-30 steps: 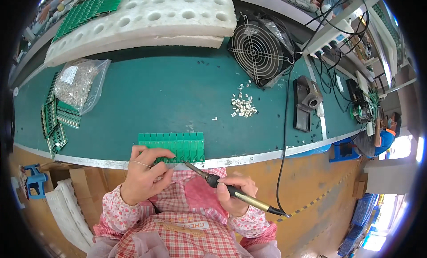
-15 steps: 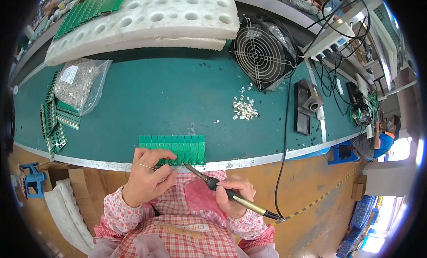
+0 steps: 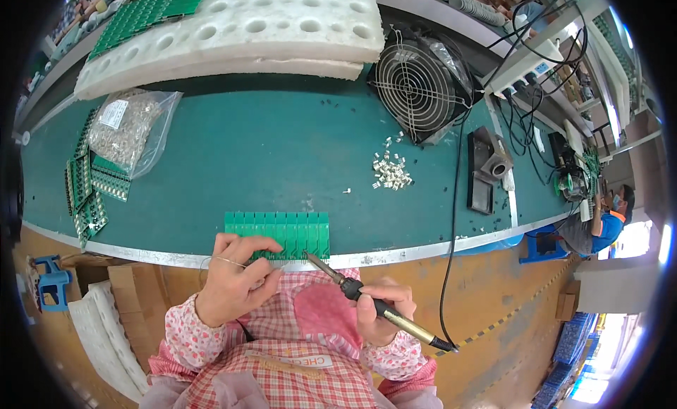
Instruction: The person inserts small electronic components into a circuit board strip by hand and then solders them onto the board using a soldering iron and solder wire.
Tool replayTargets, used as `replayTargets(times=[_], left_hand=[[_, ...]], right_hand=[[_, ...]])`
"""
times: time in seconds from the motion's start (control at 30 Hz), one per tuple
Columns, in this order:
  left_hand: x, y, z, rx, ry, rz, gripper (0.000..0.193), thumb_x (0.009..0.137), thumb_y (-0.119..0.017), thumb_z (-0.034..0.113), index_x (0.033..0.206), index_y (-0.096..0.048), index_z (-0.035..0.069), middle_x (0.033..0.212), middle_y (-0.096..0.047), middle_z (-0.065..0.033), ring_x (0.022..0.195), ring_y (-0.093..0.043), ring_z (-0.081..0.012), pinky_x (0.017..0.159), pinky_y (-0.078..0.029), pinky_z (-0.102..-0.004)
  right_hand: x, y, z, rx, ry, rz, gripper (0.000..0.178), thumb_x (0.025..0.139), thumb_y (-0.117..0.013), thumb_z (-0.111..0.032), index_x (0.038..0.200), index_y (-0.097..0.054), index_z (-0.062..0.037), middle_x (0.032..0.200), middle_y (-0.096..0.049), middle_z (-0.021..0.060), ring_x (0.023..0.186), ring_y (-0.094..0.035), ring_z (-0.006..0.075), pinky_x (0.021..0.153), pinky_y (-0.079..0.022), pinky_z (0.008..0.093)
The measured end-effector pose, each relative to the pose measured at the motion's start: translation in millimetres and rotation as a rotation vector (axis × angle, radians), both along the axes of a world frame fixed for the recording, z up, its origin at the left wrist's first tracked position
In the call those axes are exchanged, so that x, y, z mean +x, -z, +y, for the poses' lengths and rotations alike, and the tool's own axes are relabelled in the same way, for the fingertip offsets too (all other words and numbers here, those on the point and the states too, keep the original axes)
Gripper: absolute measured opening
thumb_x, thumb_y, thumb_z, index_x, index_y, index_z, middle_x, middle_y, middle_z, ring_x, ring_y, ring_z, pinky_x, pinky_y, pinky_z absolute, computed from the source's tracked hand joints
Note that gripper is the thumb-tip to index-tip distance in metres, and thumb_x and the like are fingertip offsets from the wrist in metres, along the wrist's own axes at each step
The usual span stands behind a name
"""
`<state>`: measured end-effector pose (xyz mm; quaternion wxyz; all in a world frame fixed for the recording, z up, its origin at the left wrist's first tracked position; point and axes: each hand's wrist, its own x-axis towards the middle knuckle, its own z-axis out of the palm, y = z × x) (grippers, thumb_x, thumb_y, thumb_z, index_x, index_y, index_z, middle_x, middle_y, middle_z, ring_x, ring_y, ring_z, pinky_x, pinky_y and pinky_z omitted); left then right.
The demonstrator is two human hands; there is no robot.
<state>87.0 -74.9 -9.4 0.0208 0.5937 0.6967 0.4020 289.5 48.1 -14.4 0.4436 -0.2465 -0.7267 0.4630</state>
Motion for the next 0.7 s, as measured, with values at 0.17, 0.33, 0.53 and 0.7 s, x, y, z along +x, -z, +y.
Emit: replayTargets(times=[0.17,0.33,0.53,0.7], left_hand=[[-6,-1,-9,0.021,0.014,-0.037,0.018,0.068,-0.073,0.008,0.071,-0.055,0.01,0.104,-0.064,-0.0029,0.083,-0.059,-0.0204,0.077,-0.038,-0.0366],[-7,0,-10,-0.002,-0.003,0.022,0.019,0.068,-0.073,0.008,0.07,-0.053,0.01,0.103,-0.064,-0.0034,0.087,-0.06,-0.0219,0.078,-0.038,-0.0377],[-6,-1,-7,-0.026,-0.017,0.042,0.02,0.068,-0.073,0.008,0.07,-0.053,0.01,0.104,-0.063,-0.0016,0.09,-0.06,-0.0214,0.078,-0.037,-0.0378],[-6,-1,-8,-0.044,-0.014,0.061,0.018,0.068,-0.072,0.009,0.072,-0.055,0.011,0.104,-0.062,-0.0015,0.093,-0.06,-0.0215,0.079,-0.038,-0.038]], right_hand=[[-1,3,2,0.007,-0.08,0.032,0.016,0.083,-0.065,-0.003,0.094,-0.054,-0.0012,0.066,-0.063,0.0119,0.054,-0.061,0.018,0.05,-0.047,0.0277],[-4,7,3,0.12,-0.135,-0.067,0.017,0.089,-0.057,-0.011,0.096,-0.045,-0.0005,0.066,-0.054,0.0115,0.047,-0.053,0.0142,0.043,-0.043,0.0227],[-11,10,1,0.084,-0.151,-0.039,0.016,0.088,-0.058,-0.009,0.095,-0.046,-0.0001,0.066,-0.055,0.0111,0.047,-0.054,0.0138,0.042,-0.044,0.0229],[-9,11,0,0.043,-0.149,-0.04,0.016,0.086,-0.062,-0.005,0.094,-0.049,-0.0008,0.063,-0.059,0.0104,0.05,-0.058,0.016,0.045,-0.046,0.0251]])
